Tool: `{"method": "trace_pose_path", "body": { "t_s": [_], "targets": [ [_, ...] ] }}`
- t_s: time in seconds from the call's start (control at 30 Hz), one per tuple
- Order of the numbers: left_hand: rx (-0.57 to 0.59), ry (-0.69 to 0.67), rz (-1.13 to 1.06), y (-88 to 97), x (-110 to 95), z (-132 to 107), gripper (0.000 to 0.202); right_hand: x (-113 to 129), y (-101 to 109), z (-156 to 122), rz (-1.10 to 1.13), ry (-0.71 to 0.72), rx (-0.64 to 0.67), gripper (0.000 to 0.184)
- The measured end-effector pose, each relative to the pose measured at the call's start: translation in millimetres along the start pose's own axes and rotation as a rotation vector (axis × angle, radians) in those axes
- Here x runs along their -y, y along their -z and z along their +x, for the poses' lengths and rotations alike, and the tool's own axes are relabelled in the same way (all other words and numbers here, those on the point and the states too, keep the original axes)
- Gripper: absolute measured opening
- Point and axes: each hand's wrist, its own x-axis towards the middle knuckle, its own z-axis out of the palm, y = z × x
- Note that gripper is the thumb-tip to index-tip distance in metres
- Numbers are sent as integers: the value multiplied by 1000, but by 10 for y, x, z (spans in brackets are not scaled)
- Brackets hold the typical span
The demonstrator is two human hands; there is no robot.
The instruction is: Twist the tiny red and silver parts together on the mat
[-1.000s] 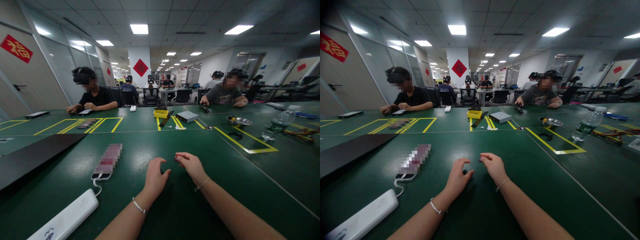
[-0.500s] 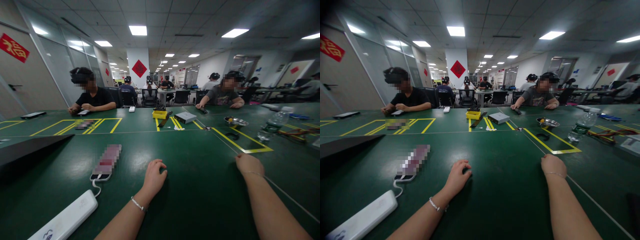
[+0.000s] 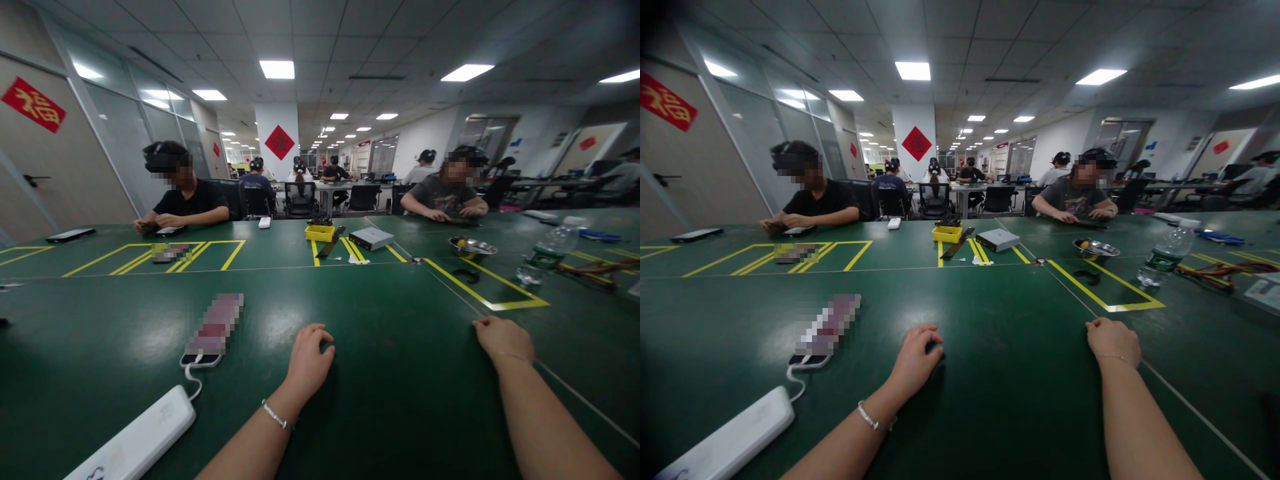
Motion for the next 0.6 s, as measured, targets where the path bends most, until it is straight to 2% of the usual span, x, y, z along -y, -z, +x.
{"method": "trace_pose_path", "body": {
  "t_s": [0.1, 0.17, 0.23, 0.33, 0.43, 0.53, 0.6],
  "targets": [
    [-2, -5, -15, -4, 8, -1, 14, 187, 38, -87, -12, 38, -116, 41],
    [-2, -4, -18, -11, 23, 0, 15, 463, 66, -222, -4, 215, -186, 41],
    [-11, 8, -14, -22, 42, 3, 19, 827, 69, -455, 38, 467, -178, 38],
    [-38, 31, -23, -41, 63, 12, 26, 1373, -26, -989, 143, 834, -42, 40],
    [-43, 50, -41, -60, 70, 21, 29, 1716, -198, -1568, 225, 1124, 159, 45],
    [-28, 73, -61, -69, 62, 23, 29, 1820, -282, -1873, 230, 1277, 284, 48],
    [-36, 90, -90, -66, 53, 19, 30, 1794, -228, -1816, 203, 1245, 250, 46]
  ]
}}
